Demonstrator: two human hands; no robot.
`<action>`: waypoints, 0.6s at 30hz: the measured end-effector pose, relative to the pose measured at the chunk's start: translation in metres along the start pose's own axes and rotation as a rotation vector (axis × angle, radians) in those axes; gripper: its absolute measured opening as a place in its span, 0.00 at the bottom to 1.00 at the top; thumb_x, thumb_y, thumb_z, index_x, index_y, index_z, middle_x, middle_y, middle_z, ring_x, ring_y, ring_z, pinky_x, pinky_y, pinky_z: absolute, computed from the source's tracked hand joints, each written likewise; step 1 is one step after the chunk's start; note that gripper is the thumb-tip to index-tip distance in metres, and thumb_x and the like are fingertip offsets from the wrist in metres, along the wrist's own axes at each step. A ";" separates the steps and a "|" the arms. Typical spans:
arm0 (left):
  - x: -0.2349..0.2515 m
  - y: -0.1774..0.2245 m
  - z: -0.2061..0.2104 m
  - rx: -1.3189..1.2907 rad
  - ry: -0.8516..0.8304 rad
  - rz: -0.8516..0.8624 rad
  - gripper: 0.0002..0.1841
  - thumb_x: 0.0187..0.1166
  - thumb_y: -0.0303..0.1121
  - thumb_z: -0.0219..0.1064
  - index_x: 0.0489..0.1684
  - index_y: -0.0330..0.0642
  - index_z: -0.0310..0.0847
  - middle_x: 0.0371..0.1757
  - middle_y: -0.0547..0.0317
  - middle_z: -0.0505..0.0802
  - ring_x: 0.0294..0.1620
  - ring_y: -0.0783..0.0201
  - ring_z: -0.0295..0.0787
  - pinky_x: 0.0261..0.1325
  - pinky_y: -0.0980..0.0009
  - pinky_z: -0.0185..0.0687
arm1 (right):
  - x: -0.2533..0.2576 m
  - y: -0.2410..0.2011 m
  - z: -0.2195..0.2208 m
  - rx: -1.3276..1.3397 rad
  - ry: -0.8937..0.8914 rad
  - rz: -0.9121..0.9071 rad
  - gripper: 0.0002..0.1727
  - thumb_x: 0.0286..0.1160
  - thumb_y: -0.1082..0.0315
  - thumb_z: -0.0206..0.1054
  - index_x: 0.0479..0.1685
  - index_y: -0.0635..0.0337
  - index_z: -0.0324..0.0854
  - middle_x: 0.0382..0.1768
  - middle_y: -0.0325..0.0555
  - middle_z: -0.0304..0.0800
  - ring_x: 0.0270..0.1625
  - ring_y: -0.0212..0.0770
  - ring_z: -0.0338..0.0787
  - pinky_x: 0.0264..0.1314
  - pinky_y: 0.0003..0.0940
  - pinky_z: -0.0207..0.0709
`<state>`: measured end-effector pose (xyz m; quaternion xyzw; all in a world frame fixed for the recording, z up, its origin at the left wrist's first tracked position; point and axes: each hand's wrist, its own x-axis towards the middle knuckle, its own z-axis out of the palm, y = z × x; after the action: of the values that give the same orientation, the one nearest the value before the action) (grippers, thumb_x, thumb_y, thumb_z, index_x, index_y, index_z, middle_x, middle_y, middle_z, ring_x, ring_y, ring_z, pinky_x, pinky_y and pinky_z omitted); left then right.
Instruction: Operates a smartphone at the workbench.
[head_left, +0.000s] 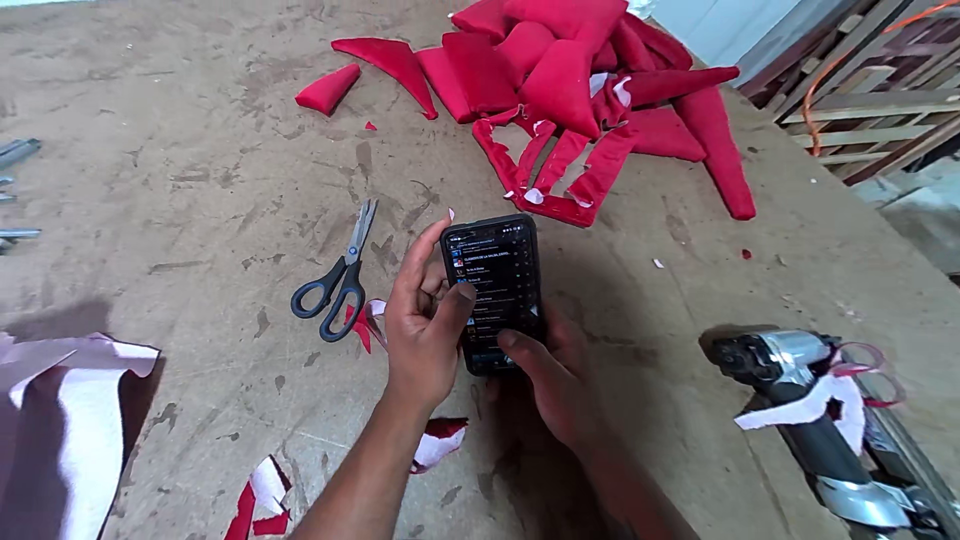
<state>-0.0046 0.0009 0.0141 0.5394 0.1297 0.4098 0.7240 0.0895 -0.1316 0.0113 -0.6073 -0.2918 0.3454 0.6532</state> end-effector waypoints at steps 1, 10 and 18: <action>0.001 0.000 0.000 0.000 0.012 0.002 0.33 0.84 0.24 0.59 0.91 0.54 0.60 0.52 0.45 0.90 0.42 0.55 0.91 0.41 0.61 0.92 | 0.000 0.000 0.000 -0.007 -0.003 -0.003 0.22 0.80 0.58 0.65 0.71 0.51 0.76 0.46 0.55 0.92 0.34 0.52 0.95 0.25 0.44 0.92; 0.001 0.001 -0.003 0.014 0.091 0.007 0.27 0.84 0.27 0.58 0.85 0.52 0.68 0.43 0.48 0.90 0.31 0.59 0.90 0.26 0.68 0.87 | 0.000 0.001 0.001 -0.035 -0.005 -0.030 0.23 0.78 0.55 0.67 0.69 0.52 0.78 0.47 0.53 0.93 0.38 0.49 0.96 0.28 0.42 0.92; 0.002 0.001 -0.005 0.002 0.085 0.001 0.29 0.82 0.25 0.56 0.85 0.51 0.68 0.43 0.48 0.91 0.32 0.59 0.90 0.27 0.67 0.87 | 0.001 0.001 0.001 -0.036 -0.019 -0.052 0.22 0.80 0.55 0.66 0.70 0.53 0.77 0.47 0.54 0.93 0.37 0.50 0.96 0.26 0.41 0.92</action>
<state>-0.0066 0.0053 0.0133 0.5224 0.1605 0.4324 0.7172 0.0892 -0.1300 0.0099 -0.6079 -0.3198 0.3286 0.6483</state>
